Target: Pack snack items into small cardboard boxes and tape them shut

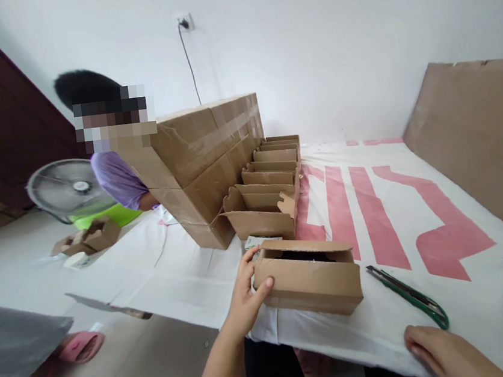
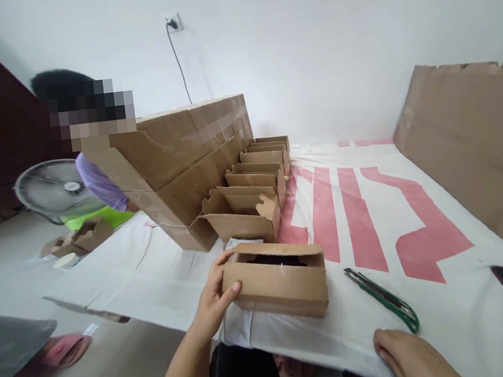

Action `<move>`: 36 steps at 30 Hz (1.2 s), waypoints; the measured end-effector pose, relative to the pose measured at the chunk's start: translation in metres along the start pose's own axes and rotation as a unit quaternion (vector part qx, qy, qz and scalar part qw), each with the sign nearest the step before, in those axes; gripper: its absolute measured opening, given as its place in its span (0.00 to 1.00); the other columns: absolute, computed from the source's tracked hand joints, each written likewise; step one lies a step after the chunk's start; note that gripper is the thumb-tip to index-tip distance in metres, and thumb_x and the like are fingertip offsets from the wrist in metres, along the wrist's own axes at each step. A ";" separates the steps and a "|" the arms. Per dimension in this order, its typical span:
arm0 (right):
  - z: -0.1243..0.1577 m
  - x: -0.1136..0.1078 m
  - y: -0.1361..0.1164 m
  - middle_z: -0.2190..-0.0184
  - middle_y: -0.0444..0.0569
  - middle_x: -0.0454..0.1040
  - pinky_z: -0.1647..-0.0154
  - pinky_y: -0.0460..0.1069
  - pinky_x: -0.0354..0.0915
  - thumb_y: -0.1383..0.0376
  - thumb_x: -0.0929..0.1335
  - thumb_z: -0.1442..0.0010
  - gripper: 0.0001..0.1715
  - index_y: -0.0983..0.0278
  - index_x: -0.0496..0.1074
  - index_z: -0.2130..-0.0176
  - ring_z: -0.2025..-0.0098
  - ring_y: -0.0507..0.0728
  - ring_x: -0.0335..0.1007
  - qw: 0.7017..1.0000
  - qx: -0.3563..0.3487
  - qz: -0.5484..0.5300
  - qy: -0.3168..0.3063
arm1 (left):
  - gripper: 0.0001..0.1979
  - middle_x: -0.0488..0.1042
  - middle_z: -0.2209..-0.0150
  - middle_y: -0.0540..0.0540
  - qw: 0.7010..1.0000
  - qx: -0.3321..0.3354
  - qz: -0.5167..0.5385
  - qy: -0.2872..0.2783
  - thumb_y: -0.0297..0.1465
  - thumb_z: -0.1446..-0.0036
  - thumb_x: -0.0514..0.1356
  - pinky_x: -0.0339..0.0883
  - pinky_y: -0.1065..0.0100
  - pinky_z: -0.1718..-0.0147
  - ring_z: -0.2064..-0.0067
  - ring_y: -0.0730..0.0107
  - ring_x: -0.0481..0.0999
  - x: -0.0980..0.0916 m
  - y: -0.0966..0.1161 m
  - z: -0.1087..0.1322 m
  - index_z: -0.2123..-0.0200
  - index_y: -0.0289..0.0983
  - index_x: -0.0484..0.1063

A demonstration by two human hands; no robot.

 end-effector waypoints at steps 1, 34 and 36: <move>-0.001 -0.004 0.000 0.71 0.48 0.76 0.65 0.53 0.66 0.63 0.57 0.35 0.17 0.59 0.68 0.71 0.68 0.60 0.73 1.000 -0.002 0.002 0.007 | 0.14 0.62 0.40 0.39 1.000 0.019 -0.010 -0.022 0.39 0.44 0.62 0.48 0.46 0.37 0.35 0.45 0.56 -0.001 0.008 0.002 0.56 0.41 0.72; -0.001 -0.138 -0.148 0.68 0.49 0.72 0.56 0.56 0.61 0.59 0.63 0.33 0.12 0.62 0.73 0.57 0.62 0.59 0.67 0.901 -0.354 0.170 0.186 | 0.06 0.74 0.51 0.43 0.749 0.318 -0.512 -0.274 0.32 0.42 0.61 0.51 0.45 0.38 0.39 0.47 0.62 0.025 0.117 0.027 0.61 0.39 0.71; 0.002 -0.132 -0.150 0.69 0.49 0.72 0.60 0.53 0.62 0.60 0.64 0.34 0.11 0.62 0.73 0.59 0.64 0.59 0.67 0.903 -0.361 0.170 0.161 | 0.06 0.75 0.50 0.43 0.738 0.366 -0.506 -0.255 0.32 0.41 0.60 0.51 0.49 0.37 0.39 0.51 0.63 0.027 0.124 0.035 0.61 0.38 0.72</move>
Point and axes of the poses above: each hand's wrist, its own z-axis away from the middle knuckle, its own x-axis out of the palm, y = z × x, the point moved 9 cm from there along -z, towards the middle knuckle
